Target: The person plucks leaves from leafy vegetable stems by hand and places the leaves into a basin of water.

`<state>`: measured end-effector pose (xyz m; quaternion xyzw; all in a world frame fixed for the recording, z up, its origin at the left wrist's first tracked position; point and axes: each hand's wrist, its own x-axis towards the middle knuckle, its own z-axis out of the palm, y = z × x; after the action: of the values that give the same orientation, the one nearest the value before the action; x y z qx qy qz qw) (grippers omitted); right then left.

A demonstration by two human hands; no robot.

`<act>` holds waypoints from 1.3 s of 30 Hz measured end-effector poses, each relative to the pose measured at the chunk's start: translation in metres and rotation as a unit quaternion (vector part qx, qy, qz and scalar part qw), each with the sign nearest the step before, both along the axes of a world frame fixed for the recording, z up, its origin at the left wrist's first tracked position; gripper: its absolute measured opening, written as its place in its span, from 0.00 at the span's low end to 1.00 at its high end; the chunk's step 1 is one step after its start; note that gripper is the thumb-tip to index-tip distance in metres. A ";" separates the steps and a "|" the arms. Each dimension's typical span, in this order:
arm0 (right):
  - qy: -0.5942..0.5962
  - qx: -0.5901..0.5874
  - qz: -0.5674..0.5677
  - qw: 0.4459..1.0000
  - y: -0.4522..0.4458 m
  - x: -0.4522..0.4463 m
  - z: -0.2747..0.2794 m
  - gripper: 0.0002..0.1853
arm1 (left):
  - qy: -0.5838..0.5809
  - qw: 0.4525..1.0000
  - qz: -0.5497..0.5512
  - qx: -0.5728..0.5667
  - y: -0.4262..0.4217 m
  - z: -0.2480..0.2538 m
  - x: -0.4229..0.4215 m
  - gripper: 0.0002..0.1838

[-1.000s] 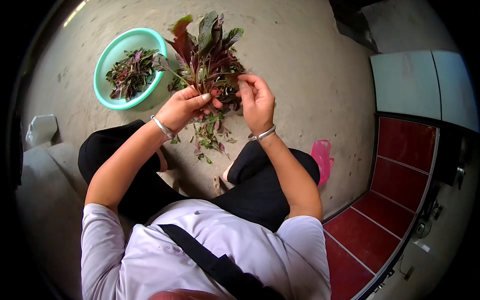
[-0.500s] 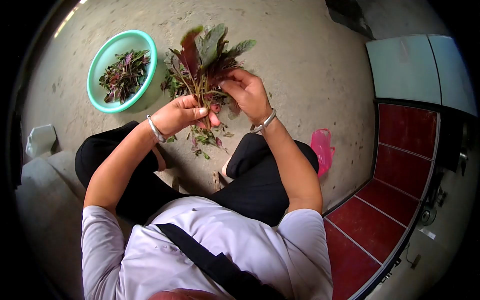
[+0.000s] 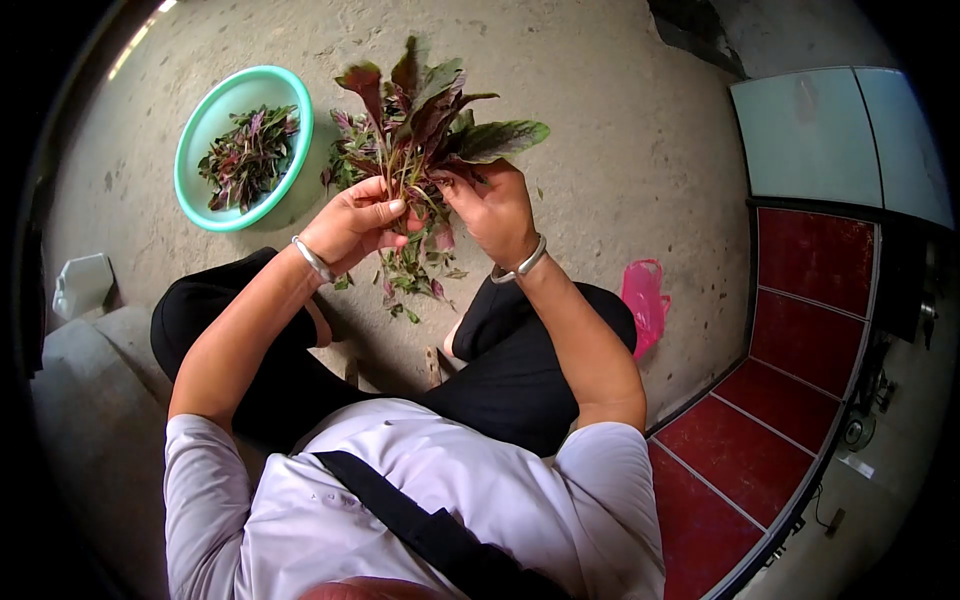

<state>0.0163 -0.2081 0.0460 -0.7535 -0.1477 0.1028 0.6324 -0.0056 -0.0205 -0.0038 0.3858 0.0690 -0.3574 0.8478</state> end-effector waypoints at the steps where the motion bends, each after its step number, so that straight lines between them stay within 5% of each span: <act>1: -0.006 -0.013 0.000 1.000 0.000 -0.001 0.001 0.09 | 0.002 1.000 0.006 -0.008 0.000 -0.001 0.001 0.08; 8: -0.002 -0.022 -0.028 0.999 0.007 -0.009 0.000 0.08 | 0.021 0.999 0.021 -0.045 -0.006 -0.005 -0.002 0.09; 11: -0.056 -0.141 -0.003 0.988 0.005 -0.009 0.006 0.06 | 0.010 0.998 0.005 -0.060 -0.006 -0.011 -0.003 0.09; 17: -0.063 0.035 -0.086 0.994 0.019 -0.013 0.004 0.09 | 0.017 0.995 0.002 -0.098 -0.007 -0.014 -0.005 0.09; 20: -0.112 -0.080 0.014 0.990 0.009 -0.005 0.009 0.08 | 0.016 0.994 0.000 -0.106 -0.006 -0.015 -0.005 0.09; 29: -0.060 0.014 -0.058 0.996 0.013 -0.018 0.004 0.08 | 0.010 0.987 0.009 -0.158 -0.007 -0.014 -0.004 0.11; 33: -0.278 -0.098 -0.010 0.956 0.011 -0.013 0.008 0.09 | 0.027 0.987 0.002 -0.159 -0.008 -0.011 -0.004 0.11; 39: -0.178 -0.079 -0.013 0.981 0.006 -0.023 -0.001 0.09 | 0.031 0.988 -0.010 -0.153 -0.008 -0.009 -0.004 0.11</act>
<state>-0.0070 -0.2018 0.0448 -0.8094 -0.2395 -0.0302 0.5354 -0.0099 -0.0289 -0.0127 0.2411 0.0363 -0.3843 0.8904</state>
